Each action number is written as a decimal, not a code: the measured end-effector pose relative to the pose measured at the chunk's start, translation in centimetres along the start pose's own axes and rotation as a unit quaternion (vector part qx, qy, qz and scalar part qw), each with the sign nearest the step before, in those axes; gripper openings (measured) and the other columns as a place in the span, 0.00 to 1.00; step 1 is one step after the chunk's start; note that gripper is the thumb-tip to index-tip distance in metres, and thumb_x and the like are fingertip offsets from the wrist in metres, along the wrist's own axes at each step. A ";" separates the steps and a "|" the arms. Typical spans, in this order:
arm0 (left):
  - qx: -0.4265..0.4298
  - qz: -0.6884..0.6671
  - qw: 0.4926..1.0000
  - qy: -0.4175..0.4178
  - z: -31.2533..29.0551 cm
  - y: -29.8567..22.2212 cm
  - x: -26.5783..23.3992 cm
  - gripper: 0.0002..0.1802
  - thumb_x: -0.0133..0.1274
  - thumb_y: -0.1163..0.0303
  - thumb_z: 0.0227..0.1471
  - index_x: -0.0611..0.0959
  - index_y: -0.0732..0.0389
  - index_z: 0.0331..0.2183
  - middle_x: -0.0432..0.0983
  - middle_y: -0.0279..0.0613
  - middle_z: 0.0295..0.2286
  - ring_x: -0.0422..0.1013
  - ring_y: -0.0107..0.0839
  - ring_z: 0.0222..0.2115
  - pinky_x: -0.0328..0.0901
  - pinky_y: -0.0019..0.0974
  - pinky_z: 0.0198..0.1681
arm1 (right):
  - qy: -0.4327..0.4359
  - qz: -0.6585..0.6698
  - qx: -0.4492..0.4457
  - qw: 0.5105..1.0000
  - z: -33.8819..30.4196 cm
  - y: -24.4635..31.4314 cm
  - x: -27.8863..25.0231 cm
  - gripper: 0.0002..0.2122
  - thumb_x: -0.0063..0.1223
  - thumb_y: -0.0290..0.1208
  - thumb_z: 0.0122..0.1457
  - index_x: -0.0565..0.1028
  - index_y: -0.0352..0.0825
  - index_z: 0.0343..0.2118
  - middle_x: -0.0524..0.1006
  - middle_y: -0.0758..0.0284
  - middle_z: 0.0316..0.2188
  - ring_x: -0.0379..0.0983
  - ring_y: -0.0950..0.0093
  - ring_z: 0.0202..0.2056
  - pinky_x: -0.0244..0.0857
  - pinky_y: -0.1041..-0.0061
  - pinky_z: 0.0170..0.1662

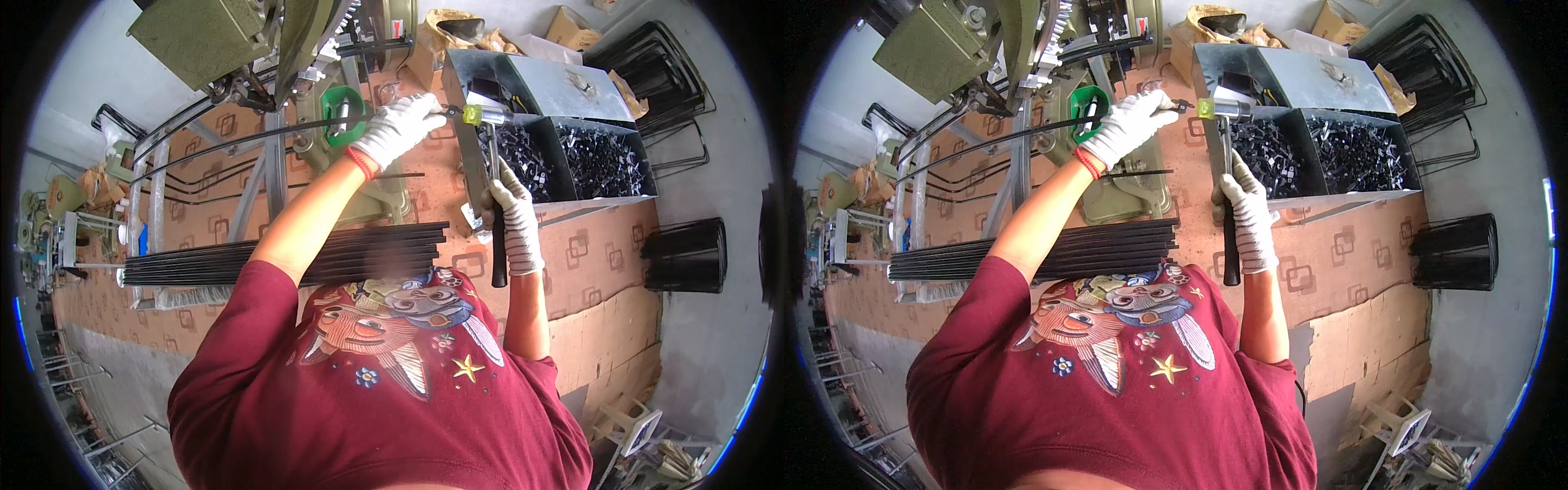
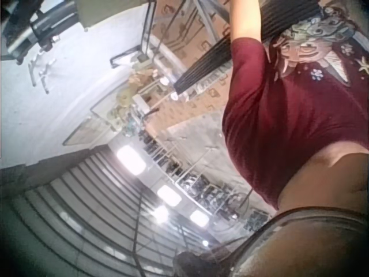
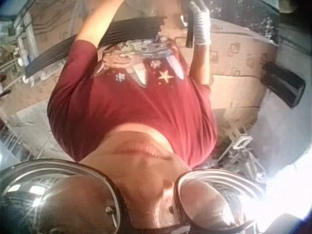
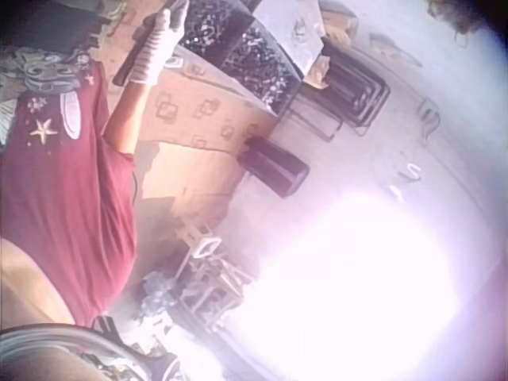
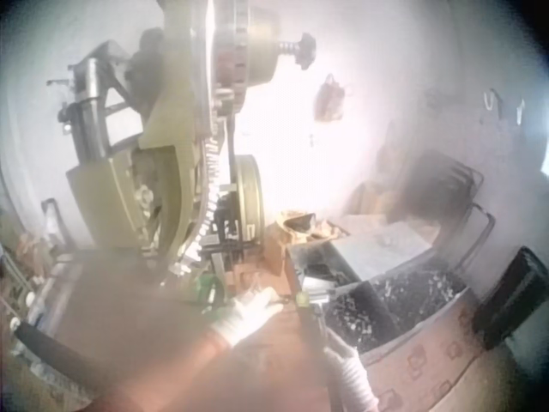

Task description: The person picks up a bundle of bent metal rods, places individual rods onto a workstation frame, and uses a hammer to attach plastic clips to the ends of the rods.

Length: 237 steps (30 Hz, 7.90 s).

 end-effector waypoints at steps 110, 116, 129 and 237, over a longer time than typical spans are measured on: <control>-0.047 0.172 0.980 -0.086 -0.6 0.5 1.5 0.24 0.42 0.46 0.52 0.80 0.54 0.34 0.76 0.47 0.24 0.72 0.45 0.26 0.64 0.45 0.31 | -0.340 -0.406 -0.191 0.826 9.2 8.1 -29.2 0.06 0.59 0.26 0.45 0.78 0.31 0.26 0.75 0.70 0.18 0.65 0.81 0.22 0.61 0.79 0.31; -0.037 0.174 0.980 -0.094 -0.5 1.0 1.8 0.24 0.42 0.45 0.52 0.80 0.54 0.35 0.76 0.47 0.24 0.72 0.45 0.25 0.64 0.46 0.30 | -0.362 -0.064 -0.165 0.915 7.4 7.8 -30.6 0.03 0.57 0.28 0.52 0.76 0.36 0.29 0.75 0.72 0.25 0.68 0.81 0.23 0.62 0.84 0.26; -0.045 0.148 0.986 -0.066 -0.5 0.1 1.1 0.23 0.46 0.48 0.51 0.81 0.57 0.35 0.77 0.45 0.25 0.73 0.42 0.28 0.64 0.45 0.34 | 0.202 0.330 -0.159 0.908 1.2 8.7 -1.2 0.09 0.54 0.29 0.53 0.72 0.34 0.36 0.72 0.66 0.27 0.66 0.75 0.28 0.63 0.77 0.33; -0.068 0.285 0.930 -0.221 -19.4 25.0 -18.7 0.11 0.41 0.76 0.46 0.77 0.55 0.33 0.72 0.39 0.32 0.67 0.38 0.41 0.50 0.47 0.56 | 0.041 -0.066 -0.050 0.996 7.9 -5.7 22.8 0.12 0.48 0.33 0.56 0.76 0.27 0.26 0.60 0.74 0.07 0.53 0.81 0.08 0.45 0.81 0.12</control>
Point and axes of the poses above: each hand's wrist, its own z-axis towards the middle knuckle, its own x-axis out of the palm, y = z × x, the point moved 6 cm from there along z, towards the middle knuckle
